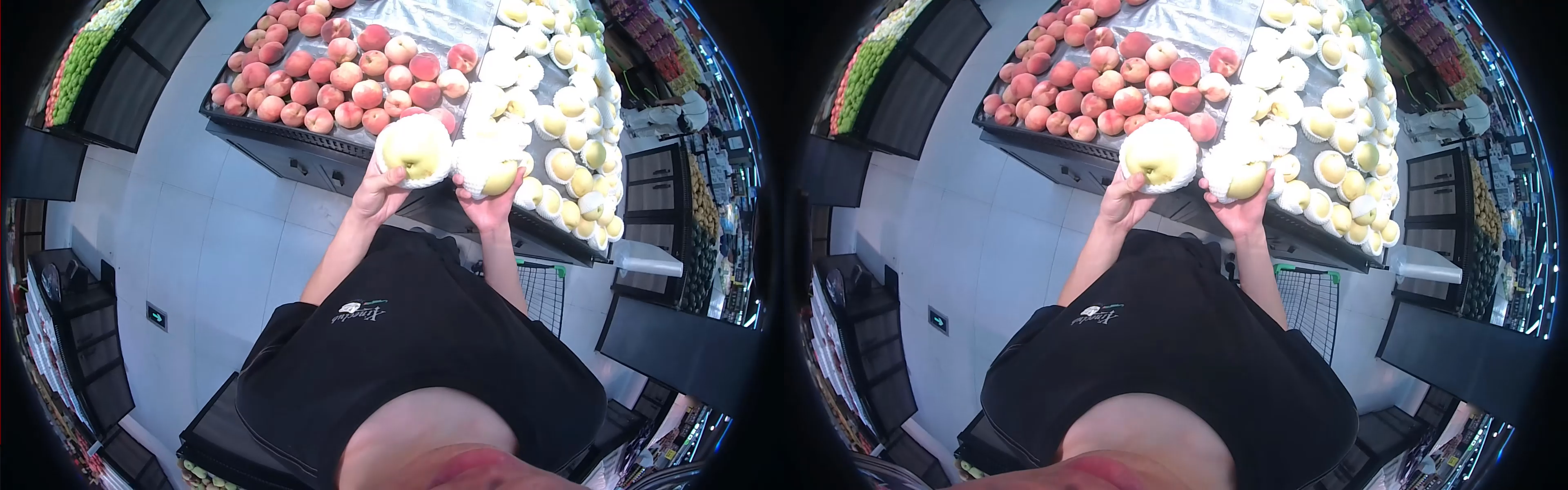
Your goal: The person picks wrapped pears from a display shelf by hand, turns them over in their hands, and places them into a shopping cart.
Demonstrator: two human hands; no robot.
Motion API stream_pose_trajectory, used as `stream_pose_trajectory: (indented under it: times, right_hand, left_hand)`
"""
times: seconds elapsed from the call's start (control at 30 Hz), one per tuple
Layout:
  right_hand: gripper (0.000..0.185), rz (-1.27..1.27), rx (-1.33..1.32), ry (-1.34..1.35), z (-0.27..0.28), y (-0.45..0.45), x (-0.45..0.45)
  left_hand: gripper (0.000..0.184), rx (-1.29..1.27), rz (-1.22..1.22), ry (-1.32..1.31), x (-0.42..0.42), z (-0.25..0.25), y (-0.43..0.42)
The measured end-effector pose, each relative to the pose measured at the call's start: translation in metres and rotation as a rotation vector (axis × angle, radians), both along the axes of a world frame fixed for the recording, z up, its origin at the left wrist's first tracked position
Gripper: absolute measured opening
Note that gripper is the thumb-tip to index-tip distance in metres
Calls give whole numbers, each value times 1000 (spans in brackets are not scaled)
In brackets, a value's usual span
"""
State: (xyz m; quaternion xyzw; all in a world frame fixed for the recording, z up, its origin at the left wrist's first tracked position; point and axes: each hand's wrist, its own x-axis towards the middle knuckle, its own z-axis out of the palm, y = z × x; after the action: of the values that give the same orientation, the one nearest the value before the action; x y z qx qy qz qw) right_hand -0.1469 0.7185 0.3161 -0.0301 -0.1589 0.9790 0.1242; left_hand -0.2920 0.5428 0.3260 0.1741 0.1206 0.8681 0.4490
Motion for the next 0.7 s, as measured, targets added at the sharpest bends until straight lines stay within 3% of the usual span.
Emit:
stream_pose_trajectory:
  times: [0.17, 0.47, 0.6, 0.7]
  right_hand:
    - [88, 27, 106, -21, 6, 0, -9]
    - [91, -102, -7, -133, 0, 2, -10]
    - [89, -222, -29, -227, 2, 4, 0]
    - [83, -227, -96, -85, -4, 10, 9]
  left_hand:
    - [77, 58, -33, -219, -1, -2, -4]
    - [83, 240, -178, -461, -12, -19, 10]
    - [84, 195, -264, -335, -13, -14, 19]
    - [81, 42, -168, -338, -10, -12, 34]
